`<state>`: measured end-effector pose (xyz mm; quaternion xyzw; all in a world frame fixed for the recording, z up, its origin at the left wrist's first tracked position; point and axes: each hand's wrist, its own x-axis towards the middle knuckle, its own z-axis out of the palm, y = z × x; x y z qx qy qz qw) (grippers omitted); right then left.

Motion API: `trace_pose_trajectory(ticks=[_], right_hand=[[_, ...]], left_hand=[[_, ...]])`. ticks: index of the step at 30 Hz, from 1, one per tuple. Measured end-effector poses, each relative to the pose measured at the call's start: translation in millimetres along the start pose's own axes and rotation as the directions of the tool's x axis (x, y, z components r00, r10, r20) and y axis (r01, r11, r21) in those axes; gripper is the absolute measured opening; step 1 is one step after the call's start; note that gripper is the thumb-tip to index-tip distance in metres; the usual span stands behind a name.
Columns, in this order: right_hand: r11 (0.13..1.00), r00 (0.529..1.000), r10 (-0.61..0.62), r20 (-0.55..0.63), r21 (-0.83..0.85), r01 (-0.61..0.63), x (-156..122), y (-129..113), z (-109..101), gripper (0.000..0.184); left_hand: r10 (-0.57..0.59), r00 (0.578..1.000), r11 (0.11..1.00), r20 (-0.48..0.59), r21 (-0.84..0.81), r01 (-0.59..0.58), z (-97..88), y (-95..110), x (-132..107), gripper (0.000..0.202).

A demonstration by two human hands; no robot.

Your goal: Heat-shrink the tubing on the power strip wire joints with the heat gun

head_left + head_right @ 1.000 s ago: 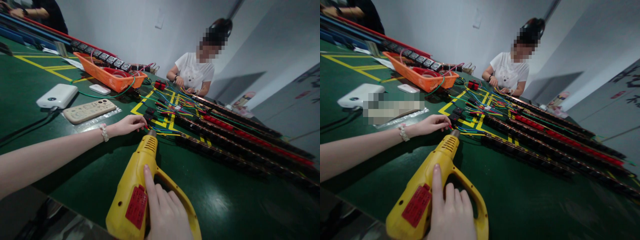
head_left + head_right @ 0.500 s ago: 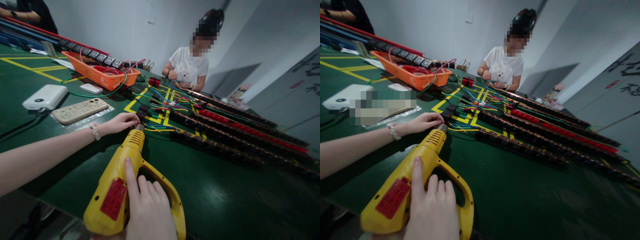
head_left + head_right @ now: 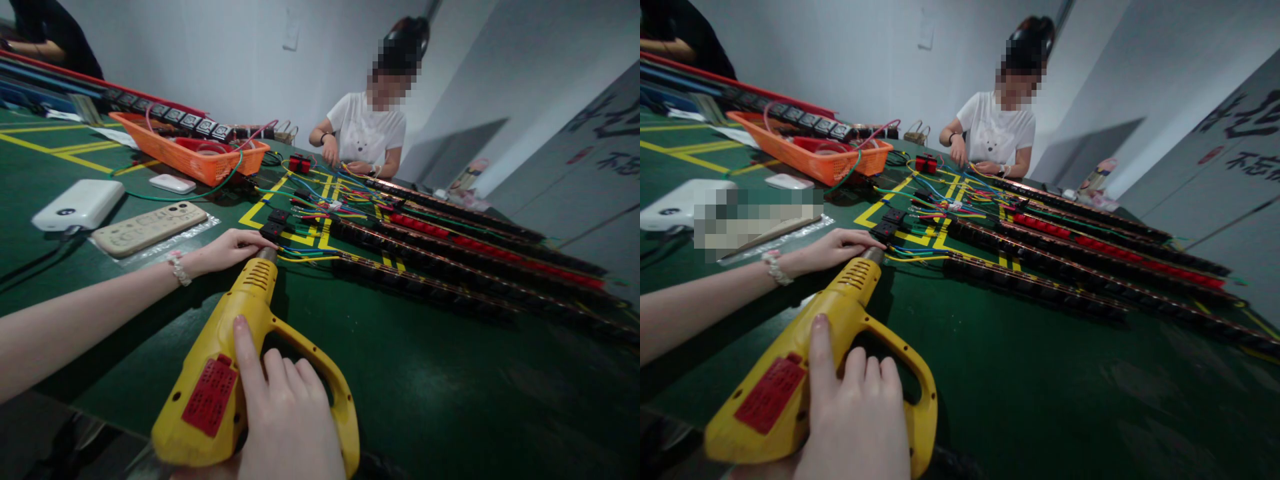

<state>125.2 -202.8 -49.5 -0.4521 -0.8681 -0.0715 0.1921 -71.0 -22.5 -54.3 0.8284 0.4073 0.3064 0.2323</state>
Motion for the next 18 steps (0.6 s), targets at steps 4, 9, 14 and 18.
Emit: trace_pose_trajectory(ticks=[4, 9, 14, 18], right_hand=[[1.0, 0.999, 0.003, 0.044, -0.018, -0.002, -0.2, 0.7, -1.2, 0.117], [0.998, 0.997, 0.007, 0.079, -0.058, -0.002, -2.0, 2.4, -2.0, 0.121], [0.998, 0.994, 0.001, 0.107, -0.069, 0.006, -10.8, 17.3, -7.2, 0.105], [0.998, 0.994, 0.043, 0.104, -0.051, -0.038, -22.5, 31.5, -13.9, 0.097]], left_hand=[[0.023, 1.0, 1.0, 0.007, 0.0, -0.023, -1.9, 2.0, -0.5, 0.036], [-0.007, 1.0, 1.0, 0.009, -0.025, 0.008, -2.4, 3.8, -0.4, 0.035], [-0.083, 0.996, 0.985, 0.035, -0.151, 0.087, 0.7, 2.2, 0.3, 0.035], [-0.132, 0.99, 0.973, 0.055, -0.184, 0.14, 1.9, 2.4, 0.6, 0.037]])
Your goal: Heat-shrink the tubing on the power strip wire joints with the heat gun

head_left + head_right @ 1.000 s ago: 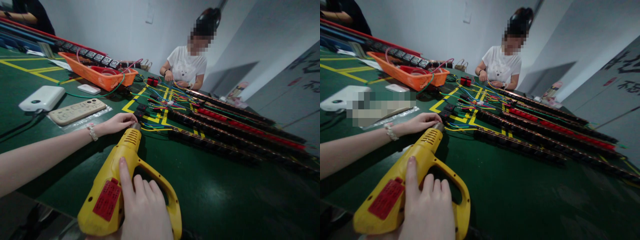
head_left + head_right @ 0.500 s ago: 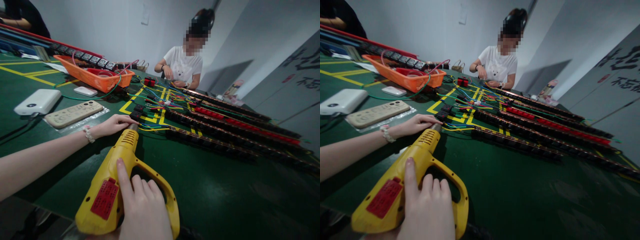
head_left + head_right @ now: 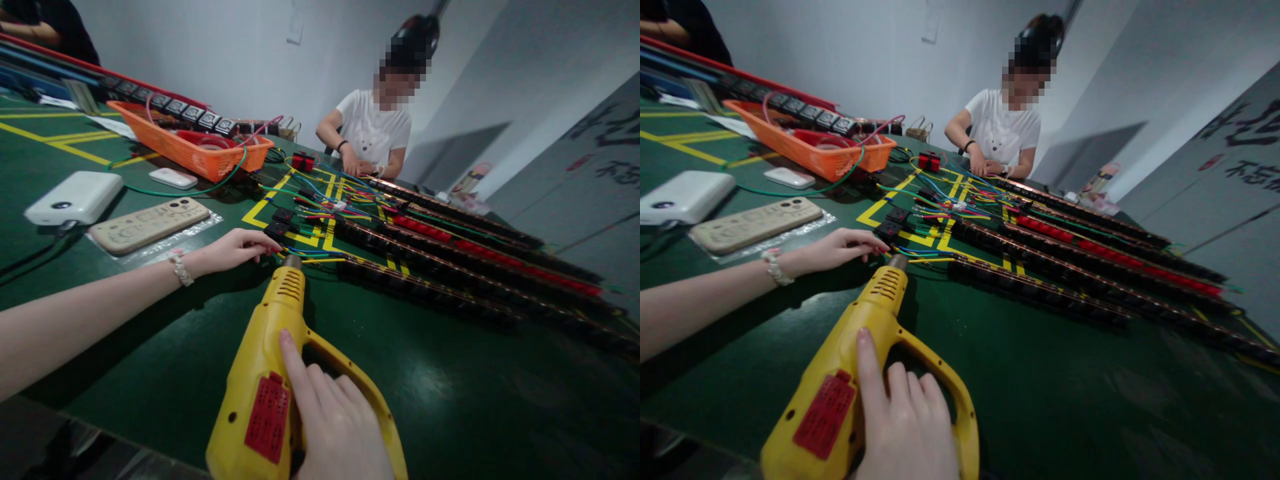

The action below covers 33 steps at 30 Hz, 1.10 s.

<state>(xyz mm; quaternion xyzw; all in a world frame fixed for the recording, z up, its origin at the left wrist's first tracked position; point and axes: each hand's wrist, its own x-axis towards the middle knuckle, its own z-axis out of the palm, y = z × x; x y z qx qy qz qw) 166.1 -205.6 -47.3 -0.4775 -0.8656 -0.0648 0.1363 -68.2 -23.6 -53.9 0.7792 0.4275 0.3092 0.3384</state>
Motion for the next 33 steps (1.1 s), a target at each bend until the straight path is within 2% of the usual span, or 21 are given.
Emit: trace_pose_trajectory(ticks=[4, 14, 19, 24, 33], right_hand=[[0.993, 0.993, 0.114, -0.02, 0.009, -0.114, -8.9, 8.7, -7.3, 0.09], [0.975, 0.977, 0.174, -0.125, -0.114, -0.189, -16.3, 19.2, -10.7, 0.11], [0.966, 0.972, 0.219, -0.082, -0.118, -0.228, -15.7, 20.2, -9.9, 0.111], [0.972, 0.977, 0.2, -0.077, -0.107, -0.208, -14.9, 19.8, -10.3, 0.108], [0.959, 0.97, 0.231, -0.076, -0.15, -0.24, -13.2, 14.5, -10.0, 0.117]], left_hand=[[-0.013, 1.0, 1.0, -0.019, 0.01, 0.014, 0.3, 2.1, 0.2, 0.036], [-0.053, 0.998, 0.999, 0.029, -0.009, 0.053, 0.8, 5.5, 0.2, 0.035], [-0.021, 1.0, 1.0, 0.005, -0.009, 0.021, 1.7, 1.9, 1.7, 0.034], [0.001, 1.0, 0.999, -0.025, -0.049, -0.002, 2.6, 0.8, 1.9, 0.03], [-0.042, 0.999, 0.994, -0.017, -0.105, 0.04, 2.9, 1.5, 3.5, 0.027]])
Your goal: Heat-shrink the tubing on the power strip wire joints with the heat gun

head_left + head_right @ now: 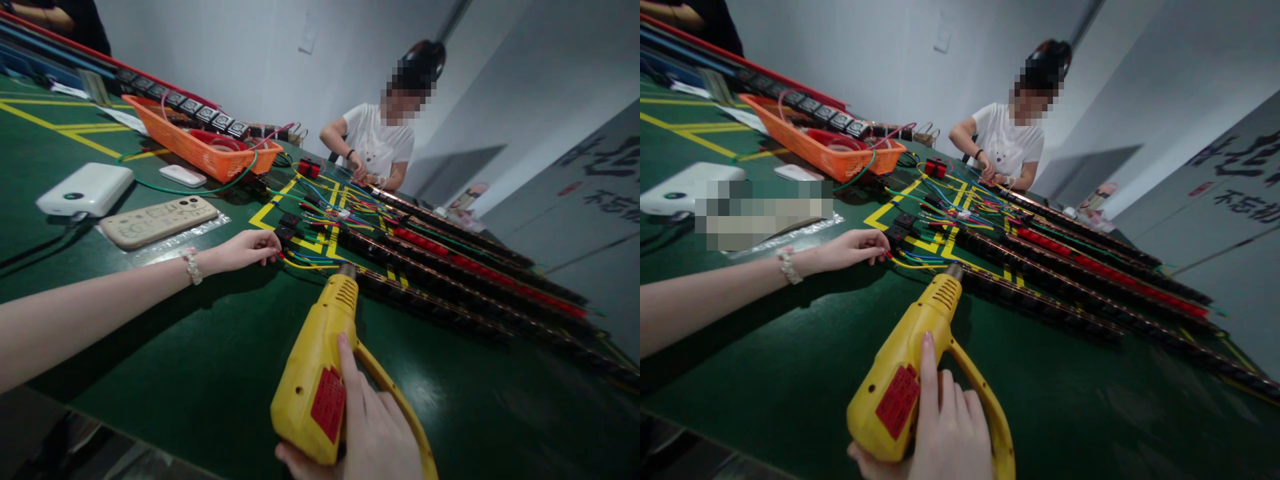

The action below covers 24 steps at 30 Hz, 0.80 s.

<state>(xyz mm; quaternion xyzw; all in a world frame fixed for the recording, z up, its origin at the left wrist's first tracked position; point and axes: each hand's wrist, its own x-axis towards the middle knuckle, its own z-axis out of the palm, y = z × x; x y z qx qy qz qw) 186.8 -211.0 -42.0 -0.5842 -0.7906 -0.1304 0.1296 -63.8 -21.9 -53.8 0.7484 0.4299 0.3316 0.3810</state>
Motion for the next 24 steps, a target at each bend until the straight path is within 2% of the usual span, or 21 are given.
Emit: trace_pose_trajectory(ticks=[5, 10, 12, 17, 21, 24], right_hand=[[1.0, 1.0, -0.002, 0.02, 0.014, 0.002, -0.1, -12.0, 0.0, 0.127], [0.999, 0.999, -0.036, -0.009, 0.016, 0.036, 0.5, -20.1, 3.6, 0.124], [0.997, 0.997, -0.073, -0.009, 0.014, 0.073, 1.3, -19.7, 3.3, 0.118], [0.988, 0.988, -0.153, -0.015, 0.007, 0.153, 3.2, -24.0, 9.8, 0.086], [0.995, 0.991, -0.098, -0.093, 0.002, 0.099, 5.2, -43.9, 27.1, 0.082], [0.988, 0.986, -0.152, -0.074, 0.017, 0.154, 10.0, -60.7, 31.5, 0.088]], left_hand=[[-0.011, 1.0, 0.999, -0.017, -0.052, 0.01, -0.2, -2.1, 1.8, 0.026], [-0.018, 0.999, 0.997, -0.028, -0.079, 0.015, -0.7, -5.9, 4.2, 0.027], [-0.013, 0.999, 0.996, -0.033, -0.088, 0.01, -0.4, -7.5, 4.8, 0.027], [-0.004, 0.999, 0.997, -0.045, -0.082, 0.0, 0.0, -8.1, 5.1, 0.028], [0.002, 0.999, 0.997, -0.046, -0.079, -0.006, -0.1, -7.6, 5.5, 0.031], [-0.001, 0.998, 0.998, -0.058, -0.069, -0.003, 0.1, -8.1, 6.2, 0.034]])
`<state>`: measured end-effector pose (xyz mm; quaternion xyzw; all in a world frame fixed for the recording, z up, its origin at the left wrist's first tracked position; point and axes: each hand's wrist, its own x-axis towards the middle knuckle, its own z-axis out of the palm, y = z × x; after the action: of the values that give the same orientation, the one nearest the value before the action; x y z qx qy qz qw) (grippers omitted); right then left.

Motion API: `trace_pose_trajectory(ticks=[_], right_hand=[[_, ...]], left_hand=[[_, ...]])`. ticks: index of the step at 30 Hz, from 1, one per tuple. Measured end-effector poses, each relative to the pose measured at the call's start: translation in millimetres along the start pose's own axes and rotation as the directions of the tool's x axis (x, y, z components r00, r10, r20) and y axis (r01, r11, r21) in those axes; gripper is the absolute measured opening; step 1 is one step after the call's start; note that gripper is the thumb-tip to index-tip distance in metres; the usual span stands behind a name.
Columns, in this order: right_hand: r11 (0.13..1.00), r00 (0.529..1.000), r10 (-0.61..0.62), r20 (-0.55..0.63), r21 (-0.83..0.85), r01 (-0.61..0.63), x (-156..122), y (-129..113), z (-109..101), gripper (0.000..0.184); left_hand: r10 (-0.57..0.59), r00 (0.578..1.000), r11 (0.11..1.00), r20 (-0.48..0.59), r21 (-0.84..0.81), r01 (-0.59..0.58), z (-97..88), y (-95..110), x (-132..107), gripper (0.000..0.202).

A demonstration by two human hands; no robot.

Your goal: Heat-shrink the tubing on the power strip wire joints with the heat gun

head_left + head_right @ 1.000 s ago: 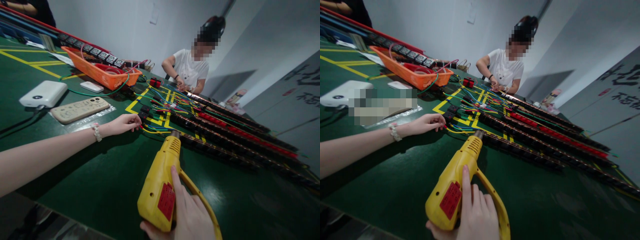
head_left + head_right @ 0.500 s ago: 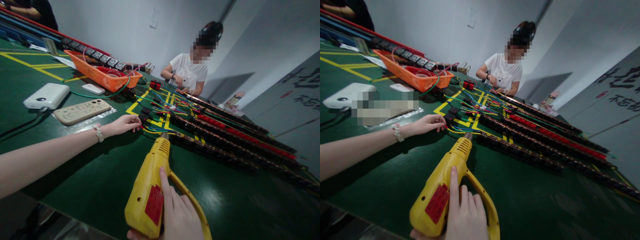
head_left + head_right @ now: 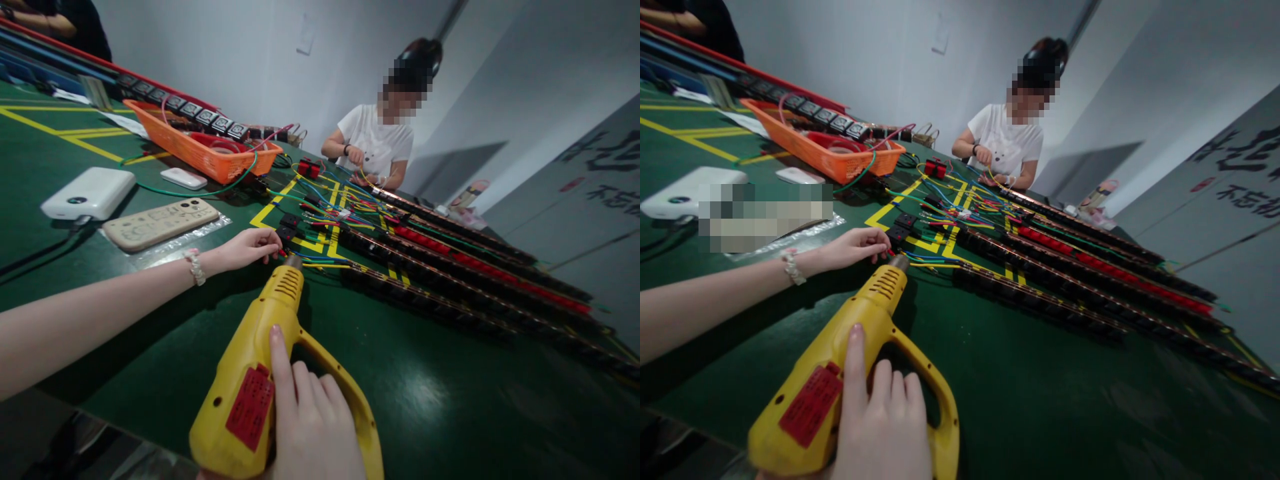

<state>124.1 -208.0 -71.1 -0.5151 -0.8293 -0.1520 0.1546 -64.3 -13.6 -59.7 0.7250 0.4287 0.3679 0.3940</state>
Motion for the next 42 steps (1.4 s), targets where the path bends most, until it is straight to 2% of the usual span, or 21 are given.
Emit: trace_pose_trajectory(ticks=[5, 16, 21, 26, 29, 32, 34, 38, 42], right_hand=[[1.0, 1.0, -0.004, -0.003, 0.021, 0.004, 10.8, -11.8, -8.0, 0.104], [0.994, 0.997, -0.072, -0.008, 0.084, 0.072, 12.5, -4.0, -13.9, 0.114], [0.99, 0.995, -0.1, 0.03, 0.107, 0.096, 14.2, -3.0, -15.0, 0.111], [0.99, 0.994, -0.106, 0.021, 0.099, 0.103, 12.6, 2.8, -19.5, 0.111], [0.993, 0.994, -0.09, 0.064, 0.088, 0.084, 7.1, 13.1, -22.0, 0.105], [0.992, 0.995, -0.082, 0.059, 0.104, 0.075, -0.3, 27.7, -23.1, 0.095], [0.985, 0.986, -0.137, 0.092, 0.118, 0.126, -4.7, 36.3, -24.4, 0.088], [0.994, 0.994, -0.008, 0.107, 0.108, -0.003, -11.3, 43.8, -29.4, 0.083], [0.993, 0.995, 0.077, 0.059, 0.086, -0.082, -15.7, 46.0, -33.6, 0.092]], left_hand=[[0.03, 0.999, 0.997, -0.013, 0.076, -0.029, -0.4, 1.2, -1.0, 0.035], [0.039, 0.999, 0.993, -0.011, 0.11, -0.038, -1.9, -3.3, -0.6, 0.035], [0.057, 0.998, 0.994, -0.011, 0.098, -0.056, -1.7, -5.4, -0.9, 0.033], [0.029, 1.0, 0.993, -0.01, 0.111, -0.028, -0.9, 1.6, -3.6, 0.034], [0.0, 1.0, 0.996, 0.001, 0.095, 0.0, -0.7, 7.2, -5.6, 0.034], [-0.008, 1.0, 0.996, 0.002, 0.09, 0.008, -0.5, 11.1, -6.8, 0.033], [-0.01, 1.0, 0.996, 0.004, 0.087, 0.01, -0.3, 13.1, -7.3, 0.031], [-0.006, 1.0, 0.998, 0.012, 0.067, 0.005, 0.0, 15.4, -8.2, 0.026], [-0.011, 1.0, 0.998, 0.018, 0.059, 0.01, -0.1, 15.1, -8.5, 0.024]])
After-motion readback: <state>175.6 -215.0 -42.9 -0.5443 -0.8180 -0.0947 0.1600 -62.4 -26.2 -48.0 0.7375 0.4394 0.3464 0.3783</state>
